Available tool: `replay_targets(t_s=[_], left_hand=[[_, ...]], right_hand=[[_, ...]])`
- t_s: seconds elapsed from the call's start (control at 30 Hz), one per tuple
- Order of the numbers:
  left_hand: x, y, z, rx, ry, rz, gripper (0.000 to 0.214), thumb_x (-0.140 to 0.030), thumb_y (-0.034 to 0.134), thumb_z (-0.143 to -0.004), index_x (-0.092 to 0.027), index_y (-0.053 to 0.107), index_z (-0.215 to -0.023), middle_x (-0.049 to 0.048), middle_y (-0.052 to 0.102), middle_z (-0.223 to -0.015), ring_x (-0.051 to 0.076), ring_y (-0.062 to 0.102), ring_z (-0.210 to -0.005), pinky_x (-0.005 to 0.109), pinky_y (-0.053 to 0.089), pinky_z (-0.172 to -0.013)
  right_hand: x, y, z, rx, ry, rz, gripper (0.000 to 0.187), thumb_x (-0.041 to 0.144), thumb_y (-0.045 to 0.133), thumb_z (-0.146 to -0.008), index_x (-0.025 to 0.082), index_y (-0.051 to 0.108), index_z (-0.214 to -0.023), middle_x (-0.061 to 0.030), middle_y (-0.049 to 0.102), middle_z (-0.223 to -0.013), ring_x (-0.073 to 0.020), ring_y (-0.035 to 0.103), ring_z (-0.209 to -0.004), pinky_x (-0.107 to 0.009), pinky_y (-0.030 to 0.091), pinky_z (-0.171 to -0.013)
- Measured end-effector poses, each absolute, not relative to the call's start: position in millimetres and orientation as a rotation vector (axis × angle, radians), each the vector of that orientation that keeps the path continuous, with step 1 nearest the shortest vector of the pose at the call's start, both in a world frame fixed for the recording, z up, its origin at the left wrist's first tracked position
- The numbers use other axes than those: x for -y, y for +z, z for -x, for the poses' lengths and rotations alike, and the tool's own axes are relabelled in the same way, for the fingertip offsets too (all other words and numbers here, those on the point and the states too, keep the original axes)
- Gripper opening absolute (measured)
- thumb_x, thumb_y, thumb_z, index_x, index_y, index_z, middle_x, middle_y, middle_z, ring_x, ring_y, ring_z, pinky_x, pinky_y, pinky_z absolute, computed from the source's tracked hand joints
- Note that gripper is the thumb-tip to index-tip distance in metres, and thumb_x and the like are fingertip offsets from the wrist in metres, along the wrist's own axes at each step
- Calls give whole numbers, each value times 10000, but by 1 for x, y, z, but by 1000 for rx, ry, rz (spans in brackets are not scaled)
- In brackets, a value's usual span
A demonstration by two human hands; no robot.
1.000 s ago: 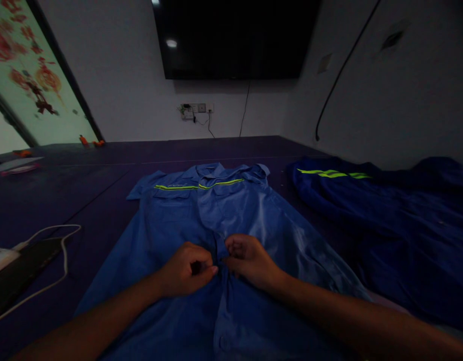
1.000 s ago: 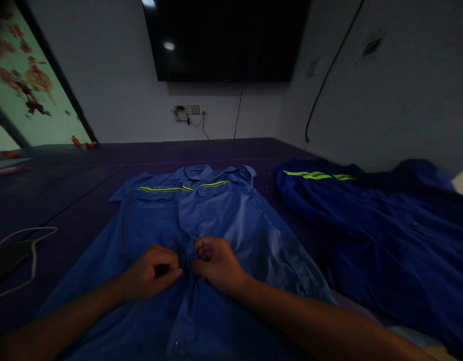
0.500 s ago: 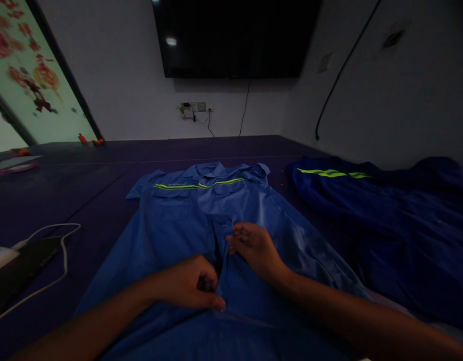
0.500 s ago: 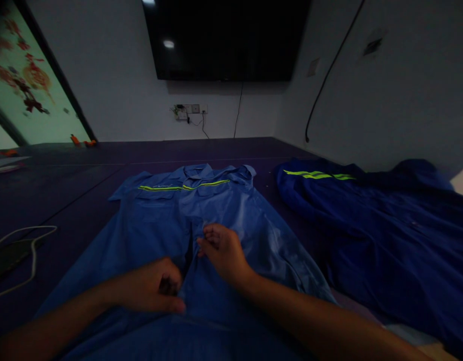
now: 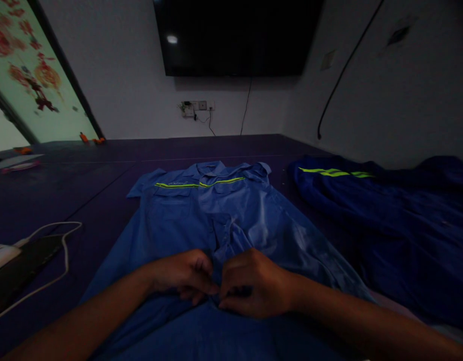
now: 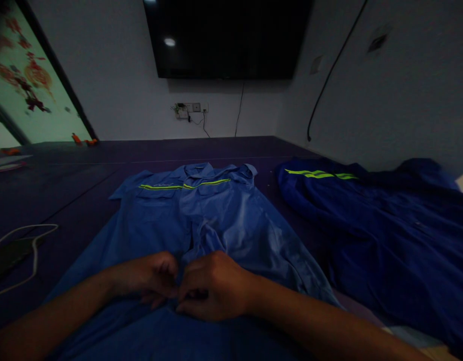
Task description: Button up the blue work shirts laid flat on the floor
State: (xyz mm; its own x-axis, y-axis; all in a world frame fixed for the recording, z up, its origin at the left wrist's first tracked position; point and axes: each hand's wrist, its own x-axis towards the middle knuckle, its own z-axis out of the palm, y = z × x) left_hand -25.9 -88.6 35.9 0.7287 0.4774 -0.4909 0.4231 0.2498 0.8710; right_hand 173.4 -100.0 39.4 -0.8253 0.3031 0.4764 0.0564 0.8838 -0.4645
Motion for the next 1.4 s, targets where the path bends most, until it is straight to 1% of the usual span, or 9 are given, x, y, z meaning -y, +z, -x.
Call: replay_targets(t_s=[0.13, 0.33, 0.47, 0.6, 0.73, 0.93, 1.03, 1.23, 1.4], left_hand=[[88, 35, 25, -792, 27, -1366, 257, -298, 611, -695, -106, 562, -531, -23, 549, -431, 32, 382, -297, 141, 207, -279], [88, 35, 24, -854, 39, -1333, 225, -287, 614, -673, -115, 552, -542, -30, 559, -436, 41, 407, -291, 138, 239, -278], [88, 35, 24, -849, 62, -1335, 171, -271, 611, -673, -120, 561, -610, -43, 559, -441, 42, 418, -299, 130, 253, -283], [88, 35, 24, -833, 50, -1369, 184, -261, 599, -681, -120, 545, -577, -41, 551, -435, 42, 416, -298, 130, 256, -281], [89, 37, 23, -847, 48, -1413, 200, -255, 593, -684, -119, 534, -549, -43, 538, -423, 40, 407, -295, 131, 243, -279], [89, 36, 23, -855, 41, -1435, 193, -249, 590, -682, -119, 536, -551, -48, 525, -410, 39, 388, -281, 133, 228, -270], [88, 35, 24, -839, 45, -1419, 177, -255, 595, -687, -115, 556, -585, -51, 521, -407, 37, 384, -277, 132, 222, -267], [87, 33, 27, -801, 72, -1400, 219, -306, 603, -699, -113, 560, -605, -56, 509, -408, 27, 375, -284, 127, 226, -276], [88, 36, 27, -832, 79, -1375, 247, -333, 646, -659, -117, 541, -603, -66, 504, -416, 21, 366, -295, 123, 240, -285]], right_hand=[[100, 33, -175, 2604, 347, 196, 164, 293, 525, -804, 154, 609, -785, -33, 630, -713, -114, 566, -661, -224, 400, -563], [102, 34, -175, 2646, 6, 215, 202, 283, 466, -823, 169, 604, -730, -28, 603, -638, -125, 535, -576, -258, 354, -498], [107, 33, -173, 2633, -35, 214, 218, 234, 444, -820, 179, 581, -660, -12, 568, -569, -111, 496, -504, -258, 319, -449], [109, 29, -171, 2606, -19, 232, 202, 207, 446, -798, 178, 570, -642, -9, 563, -559, -108, 482, -491, -255, 294, -434], [109, 25, -170, 2582, 103, 260, 194, 169, 458, -750, 180, 556, -583, 1, 556, -526, -95, 467, -476, -240, 282, -432], [108, 23, -167, 2484, 581, 389, 126, 132, 517, -676, 163, 565, -564, 39, 498, -482, -58, 438, -453, -174, 306, -432], [106, 25, -166, 2440, 758, 481, 86, 146, 557, -676, 154, 596, -599, 43, 500, -492, -50, 439, -449, -157, 324, -440], [103, 23, -165, 2396, 876, 666, 77, 211, 623, -672, 154, 618, -621, 36, 534, -519, -52, 461, -449, -156, 329, -431], [104, 24, -165, 2357, 968, 732, 134, 260, 664, -642, 153, 588, -614, 51, 496, -498, -43, 436, -423, -145, 305, -401]])
